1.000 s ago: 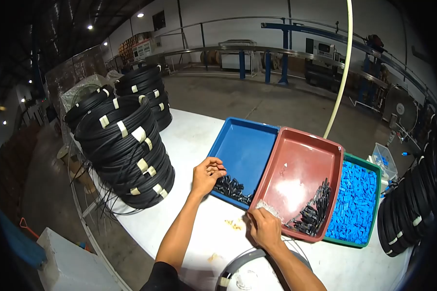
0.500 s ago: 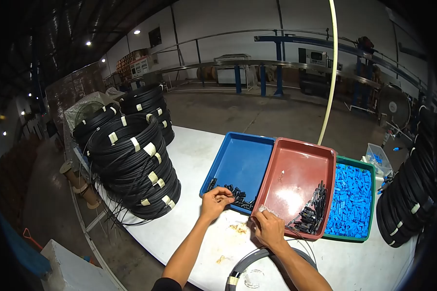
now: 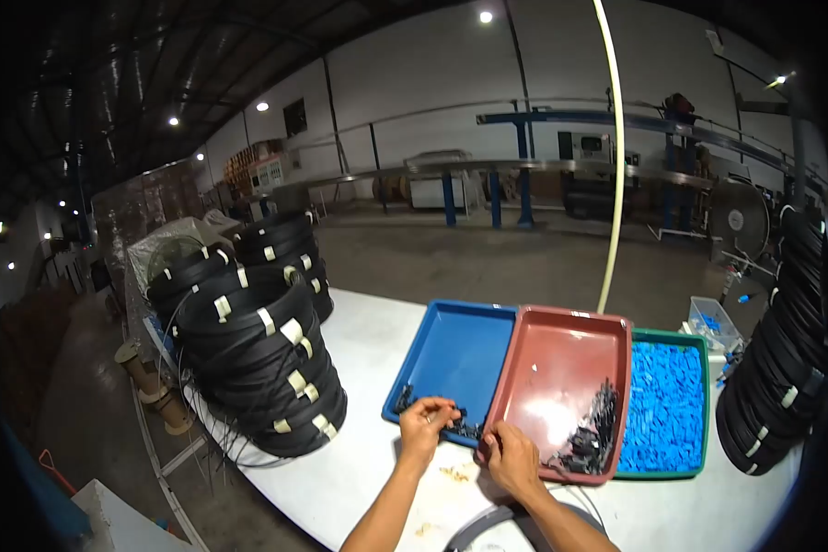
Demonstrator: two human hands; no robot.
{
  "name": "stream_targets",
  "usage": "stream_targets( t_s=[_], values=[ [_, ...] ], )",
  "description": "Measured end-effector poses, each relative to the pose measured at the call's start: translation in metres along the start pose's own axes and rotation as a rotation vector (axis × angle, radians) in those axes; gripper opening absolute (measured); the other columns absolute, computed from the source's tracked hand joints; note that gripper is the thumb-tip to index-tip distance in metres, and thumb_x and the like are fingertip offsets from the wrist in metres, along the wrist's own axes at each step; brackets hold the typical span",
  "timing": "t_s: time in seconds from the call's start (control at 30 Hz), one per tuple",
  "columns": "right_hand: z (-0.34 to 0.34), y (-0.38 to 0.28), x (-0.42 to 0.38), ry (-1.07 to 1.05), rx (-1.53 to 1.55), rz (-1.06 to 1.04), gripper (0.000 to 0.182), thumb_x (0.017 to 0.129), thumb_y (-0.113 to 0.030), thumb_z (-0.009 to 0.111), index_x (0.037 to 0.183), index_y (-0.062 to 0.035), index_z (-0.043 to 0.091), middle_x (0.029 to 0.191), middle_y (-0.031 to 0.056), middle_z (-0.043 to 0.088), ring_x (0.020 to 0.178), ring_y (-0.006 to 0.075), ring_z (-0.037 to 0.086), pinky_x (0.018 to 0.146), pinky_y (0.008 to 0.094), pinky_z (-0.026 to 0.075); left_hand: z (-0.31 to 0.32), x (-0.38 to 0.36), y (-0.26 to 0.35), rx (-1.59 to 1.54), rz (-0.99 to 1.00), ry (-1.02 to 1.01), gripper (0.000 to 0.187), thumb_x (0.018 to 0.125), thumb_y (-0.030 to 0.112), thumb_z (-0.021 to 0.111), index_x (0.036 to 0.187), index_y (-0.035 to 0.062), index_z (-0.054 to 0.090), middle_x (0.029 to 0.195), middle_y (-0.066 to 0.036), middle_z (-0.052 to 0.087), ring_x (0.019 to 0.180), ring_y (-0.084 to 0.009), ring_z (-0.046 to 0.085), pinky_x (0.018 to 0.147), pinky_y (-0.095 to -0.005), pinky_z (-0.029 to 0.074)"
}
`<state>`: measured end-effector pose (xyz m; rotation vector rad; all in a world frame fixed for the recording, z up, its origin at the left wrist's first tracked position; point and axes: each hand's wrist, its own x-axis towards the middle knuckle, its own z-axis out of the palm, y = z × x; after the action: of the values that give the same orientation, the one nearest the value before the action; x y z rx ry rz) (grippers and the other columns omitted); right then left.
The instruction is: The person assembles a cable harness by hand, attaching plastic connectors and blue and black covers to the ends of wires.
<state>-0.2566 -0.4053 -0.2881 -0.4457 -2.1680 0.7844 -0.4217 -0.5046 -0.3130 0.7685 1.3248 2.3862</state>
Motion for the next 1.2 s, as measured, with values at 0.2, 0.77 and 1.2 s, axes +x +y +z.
stream_targets(
  t_s=[0.2,0.77,1.2],
  values=[
    [-0.042,0.008,-0.010,-0.071,-0.131,-0.052,0.004,0.090,-0.011,0.066,0.092,-0.0082,0.065,0.086,0.0160,0.069,0.079,0.0405,0.067,0.068,0.0499,0.050,0.024,-0.029,0.008,-0.169,0.033,-0.015,0.022,0.088,-0.003,0.077,0.108,-0.0022,0.068,0.107,-0.013,0.071,0.099,-0.0241,0.072,0.084,-0.0302,0.058],
    [-0.153,0.066,-0.077,-0.037,0.089,0.278,0.012,0.093,-0.012,0.065,0.092,0.0006,0.064,0.075,0.0116,0.065,0.069,0.0234,0.062,0.066,0.0366,0.048,0.135,-0.098,-0.046,0.018,0.068,-0.458,0.030,0.085,-0.007,0.079,0.113,-0.0039,0.069,0.105,-0.016,0.076,0.097,-0.0183,0.074,0.087,-0.0288,0.060],
    [-0.165,0.082,-0.099,0.073,0.061,0.126,0.016,0.092,-0.016,0.070,0.087,-0.0008,0.068,0.079,0.0104,0.069,0.071,0.0266,0.063,0.068,0.0370,0.044,0.137,-0.113,-0.048,0.219,0.106,-0.493,0.012,0.088,0.002,0.079,0.099,-0.0004,0.077,0.090,-0.009,0.079,0.082,-0.0128,0.074,0.070,-0.0241,0.057]
  ],
)
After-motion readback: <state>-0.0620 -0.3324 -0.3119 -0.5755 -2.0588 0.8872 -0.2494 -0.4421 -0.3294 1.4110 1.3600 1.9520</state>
